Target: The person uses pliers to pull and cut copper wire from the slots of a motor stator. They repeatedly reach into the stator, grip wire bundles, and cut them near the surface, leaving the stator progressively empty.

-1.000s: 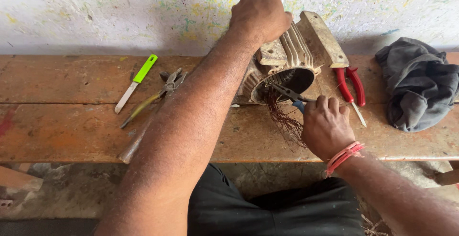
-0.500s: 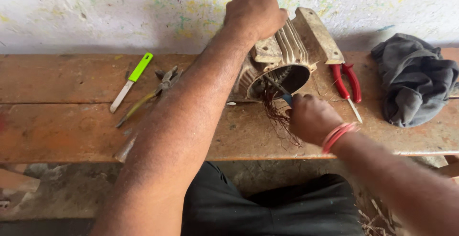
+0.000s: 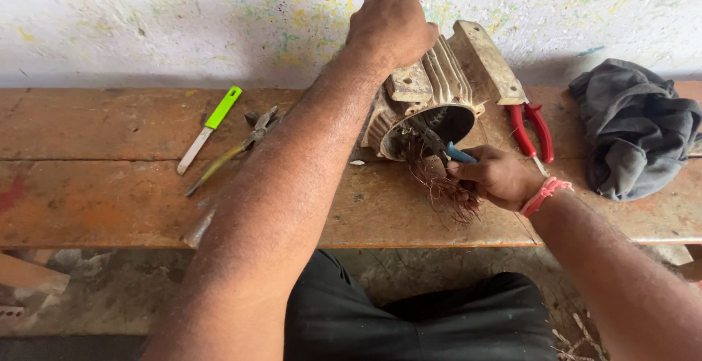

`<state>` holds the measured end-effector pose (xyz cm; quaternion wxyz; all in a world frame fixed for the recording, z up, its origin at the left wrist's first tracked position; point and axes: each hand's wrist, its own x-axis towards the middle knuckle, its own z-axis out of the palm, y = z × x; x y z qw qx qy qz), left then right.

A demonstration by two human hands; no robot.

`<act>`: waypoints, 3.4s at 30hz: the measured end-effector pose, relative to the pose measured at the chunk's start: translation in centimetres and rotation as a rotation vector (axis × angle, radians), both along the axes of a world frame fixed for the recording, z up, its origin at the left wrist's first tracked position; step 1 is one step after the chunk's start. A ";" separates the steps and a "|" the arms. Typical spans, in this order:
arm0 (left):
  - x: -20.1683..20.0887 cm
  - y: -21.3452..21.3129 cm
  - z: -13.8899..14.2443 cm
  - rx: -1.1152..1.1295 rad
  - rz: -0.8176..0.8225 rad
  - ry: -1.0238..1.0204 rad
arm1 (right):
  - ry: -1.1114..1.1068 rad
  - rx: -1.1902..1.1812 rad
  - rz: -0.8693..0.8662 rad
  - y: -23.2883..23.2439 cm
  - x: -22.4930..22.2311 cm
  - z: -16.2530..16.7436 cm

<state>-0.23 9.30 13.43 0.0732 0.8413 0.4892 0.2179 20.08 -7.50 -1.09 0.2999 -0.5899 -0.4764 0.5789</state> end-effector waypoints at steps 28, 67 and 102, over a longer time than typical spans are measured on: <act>0.1 0.5 -0.3 0.002 -0.020 -0.041 | 0.315 -0.189 0.129 1.4 1.5 1.0; -0.2 -0.9 1.1 -0.050 0.012 -0.025 | -0.534 -0.205 0.143 2.2 -3.8 7.9; -0.3 -1.3 0.2 0.019 -0.003 -0.079 | -1.422 0.217 0.007 -11.7 7.7 2.8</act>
